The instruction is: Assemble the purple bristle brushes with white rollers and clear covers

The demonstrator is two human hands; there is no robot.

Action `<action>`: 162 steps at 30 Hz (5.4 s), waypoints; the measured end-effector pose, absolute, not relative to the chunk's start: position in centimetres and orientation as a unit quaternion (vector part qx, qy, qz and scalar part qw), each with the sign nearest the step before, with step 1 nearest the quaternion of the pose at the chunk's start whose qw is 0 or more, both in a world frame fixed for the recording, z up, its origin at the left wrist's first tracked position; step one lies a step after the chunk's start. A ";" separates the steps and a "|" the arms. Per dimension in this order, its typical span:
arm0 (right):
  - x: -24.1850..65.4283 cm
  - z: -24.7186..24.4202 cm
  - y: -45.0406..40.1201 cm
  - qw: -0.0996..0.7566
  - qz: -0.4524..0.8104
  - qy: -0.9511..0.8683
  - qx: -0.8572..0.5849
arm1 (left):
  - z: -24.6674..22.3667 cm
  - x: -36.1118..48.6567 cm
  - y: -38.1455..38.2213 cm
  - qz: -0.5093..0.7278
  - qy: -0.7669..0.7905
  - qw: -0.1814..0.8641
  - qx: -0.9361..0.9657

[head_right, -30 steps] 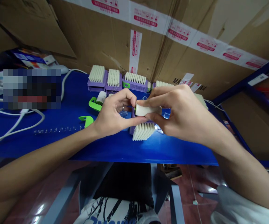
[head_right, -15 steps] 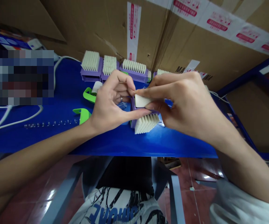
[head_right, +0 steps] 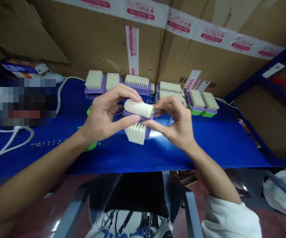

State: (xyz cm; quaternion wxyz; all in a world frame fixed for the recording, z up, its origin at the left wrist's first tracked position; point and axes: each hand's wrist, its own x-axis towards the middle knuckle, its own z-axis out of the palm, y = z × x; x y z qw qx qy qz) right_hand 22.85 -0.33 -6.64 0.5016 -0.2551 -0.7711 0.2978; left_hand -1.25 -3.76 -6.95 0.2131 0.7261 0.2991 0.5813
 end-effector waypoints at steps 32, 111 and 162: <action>19.5 -7.7 -0.4 0.531 0.251 -0.788 -0.185 | -6.7 0.4 -3.6 0.612 0.342 0.068 0.710; 20.2 5.1 3.2 0.183 0.125 -0.967 -0.124 | -9.1 -2.8 -2.9 0.426 0.382 0.366 0.734; 21.1 2.7 2.2 0.174 0.021 -0.912 -0.371 | -9.8 -3.3 -1.7 0.466 0.316 0.360 0.744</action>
